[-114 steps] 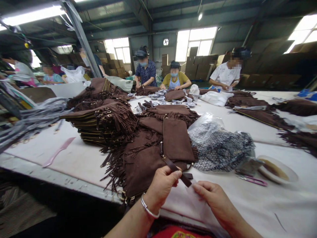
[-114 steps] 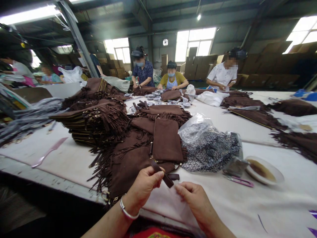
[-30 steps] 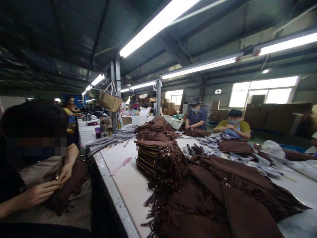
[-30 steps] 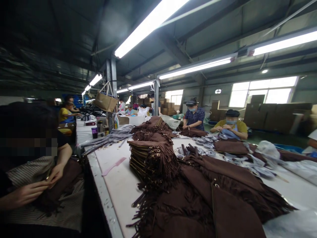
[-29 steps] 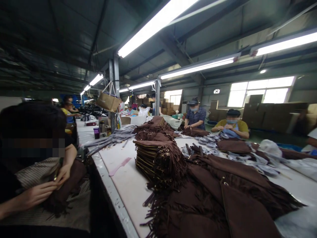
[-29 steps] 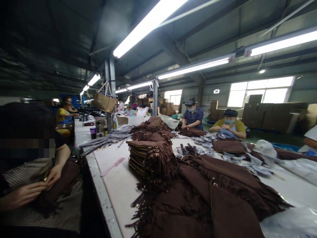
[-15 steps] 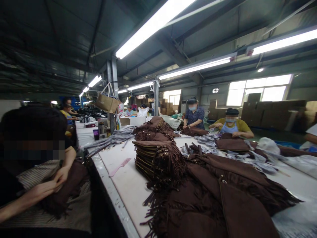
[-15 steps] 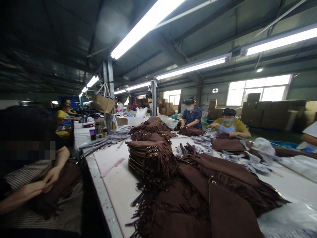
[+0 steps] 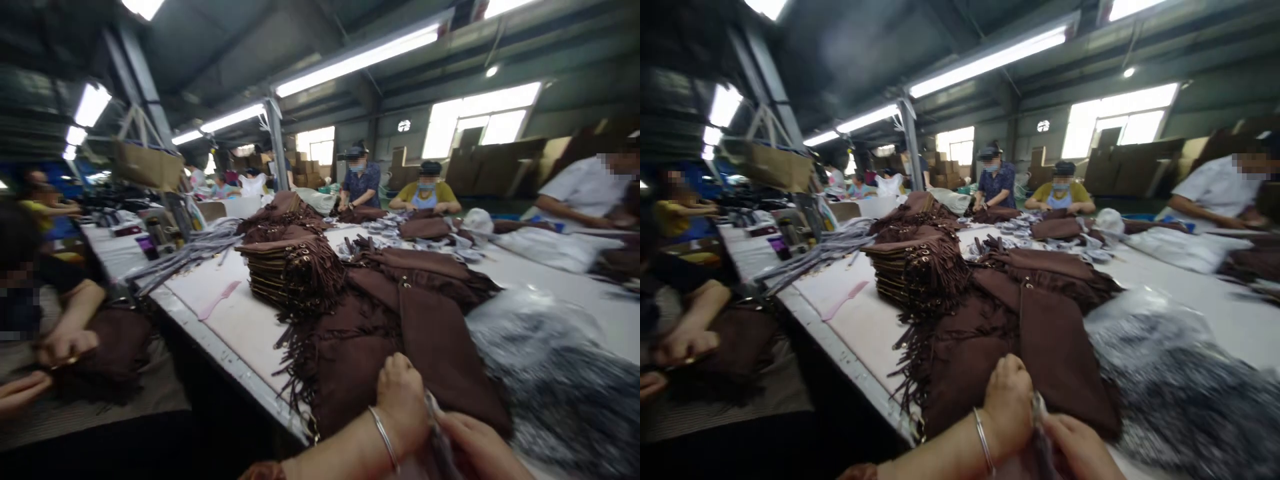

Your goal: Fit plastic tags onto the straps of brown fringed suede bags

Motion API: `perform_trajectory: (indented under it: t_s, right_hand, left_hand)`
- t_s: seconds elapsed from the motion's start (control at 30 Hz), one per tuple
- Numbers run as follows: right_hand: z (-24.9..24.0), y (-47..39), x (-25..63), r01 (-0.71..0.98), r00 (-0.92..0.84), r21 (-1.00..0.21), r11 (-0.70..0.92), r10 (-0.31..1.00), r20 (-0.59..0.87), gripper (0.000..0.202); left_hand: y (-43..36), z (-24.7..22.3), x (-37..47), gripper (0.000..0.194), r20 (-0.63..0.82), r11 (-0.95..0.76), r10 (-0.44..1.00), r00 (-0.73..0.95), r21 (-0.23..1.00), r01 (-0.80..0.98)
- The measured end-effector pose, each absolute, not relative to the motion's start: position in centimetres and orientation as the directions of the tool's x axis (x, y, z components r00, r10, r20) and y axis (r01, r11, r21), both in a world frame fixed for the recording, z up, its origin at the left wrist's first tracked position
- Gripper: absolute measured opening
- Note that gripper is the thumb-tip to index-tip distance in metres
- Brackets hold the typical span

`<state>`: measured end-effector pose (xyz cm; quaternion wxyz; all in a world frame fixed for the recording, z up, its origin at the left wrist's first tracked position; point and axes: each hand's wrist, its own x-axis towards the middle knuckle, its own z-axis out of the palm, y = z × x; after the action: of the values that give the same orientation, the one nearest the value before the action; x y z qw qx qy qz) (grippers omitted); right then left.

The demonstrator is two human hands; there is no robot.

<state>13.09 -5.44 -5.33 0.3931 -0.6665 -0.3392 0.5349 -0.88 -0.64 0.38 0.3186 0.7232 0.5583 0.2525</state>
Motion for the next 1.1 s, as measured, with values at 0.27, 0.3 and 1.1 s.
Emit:
perform_trajectory:
  t_s: [0.27, 0.3, 1.1]
  right_hand:
    - [-2.9, -4.6, 12.1, -0.023, 0.124, -0.862, -0.507, 0.854, -0.505, 0.031]
    - [-2.7, -4.6, 12.1, -0.072, 0.127, -0.856, -0.511, 0.847, -0.516, 0.028]
    - [-2.0, -3.7, 11.9, -0.694, 0.166, -0.657, -0.296, 0.822, -0.545, 0.005]
  left_hand:
    - [-1.2, 0.0, -1.7, 0.006, 0.231, -0.333, 0.943, 0.24, 0.691, 0.642]
    - [-1.9, 0.1, -2.1, 0.004, 0.215, -0.303, 0.952, 0.215, 0.742, 0.598]
    - [-8.5, -3.1, -1.0, 0.016, -0.183, 0.055, 0.934, 0.307, 0.922, 0.382]
